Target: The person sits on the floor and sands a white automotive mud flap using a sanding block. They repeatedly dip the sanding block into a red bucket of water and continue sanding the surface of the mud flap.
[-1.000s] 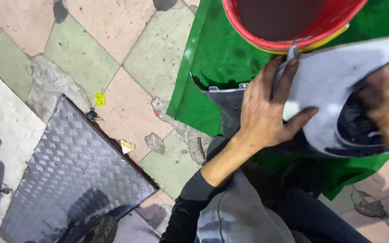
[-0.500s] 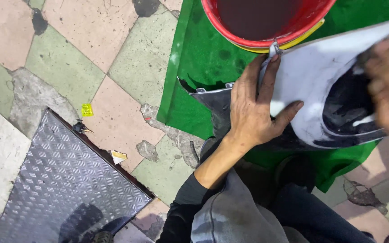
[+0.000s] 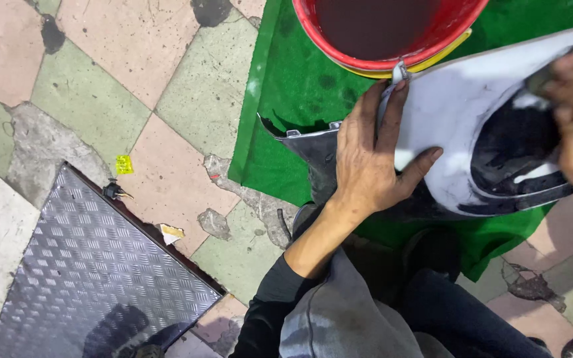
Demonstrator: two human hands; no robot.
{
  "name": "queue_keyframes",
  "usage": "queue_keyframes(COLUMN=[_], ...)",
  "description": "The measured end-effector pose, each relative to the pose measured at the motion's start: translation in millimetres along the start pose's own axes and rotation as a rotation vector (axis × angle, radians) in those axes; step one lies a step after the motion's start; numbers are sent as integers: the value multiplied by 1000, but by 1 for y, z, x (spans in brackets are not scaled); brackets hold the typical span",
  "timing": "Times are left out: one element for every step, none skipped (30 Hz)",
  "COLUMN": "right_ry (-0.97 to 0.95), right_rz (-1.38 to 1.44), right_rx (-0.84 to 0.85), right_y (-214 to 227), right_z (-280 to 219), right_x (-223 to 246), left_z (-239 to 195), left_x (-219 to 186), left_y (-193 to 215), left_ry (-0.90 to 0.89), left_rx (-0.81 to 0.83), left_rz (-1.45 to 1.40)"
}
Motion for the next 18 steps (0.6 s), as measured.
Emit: queue_keyframes(right_ry=[-11,-8,14,35,34,12,-6,-3,-64,-121,-117,-189,-265,-265,-316,-366,-363,-380], right_rz=[-125,-125,-295,-466,-469,-390,-316,-324,-198,-70,-88,-29,38,26,105,186,180,153], right_rx=[-225,-225,-181,-138,-141,-93,-48,-57,-150,-244,-263,-328,-394,-414,-474,-533,-546,-609], right_y=[5,2,-4,-9,-10,-11,-12,-14,-13,-11,-13,-13,-15,-14,-14,-14,-13,-11], right_z=[-5,1,6,10,14,19,24,26,30,32,30,27,23,27,30,33,37,41], right_x=[-1,17,38,58,71,83,94,103,111,118,121,120,121,123,123,124,121,116], left_z=[1,0,-1,-3,-3,-3,0,-2,-1,-1,-1,-1,-4,7,15,22,29,37], left_x=[0,1,2,2,2,2,1,-1,-4,-9,-16,-23,-31,-39,-47,-55,-49,-41], left_y=[1,0,0,-1,0,0,-1,3,7,11,19,26,34,41,45,50,44,40], left_ry=[1,0,0,-1,-6,12,24,13,15,16,-9,-37,-61,-82,-94,-106,-120,-116], left_rx=[-13,-16,-17,-17,-16,14,38,34,14,-6,-7,8,32,39,156,274,277,204], left_rz=[7,8,13,19,17,35,52,49,-5,-58,-67,-185,-299,-305,-343,-379,-380,-416])
Point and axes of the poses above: each hand's wrist, its own z-axis towards the middle knuckle, its own y-axis out of the back of the hand, x = y × z, the point moved 3 cm from there along z, towards the middle knuckle, and after that the axes turned 11 degrees about -x, right-handed, at the moved point
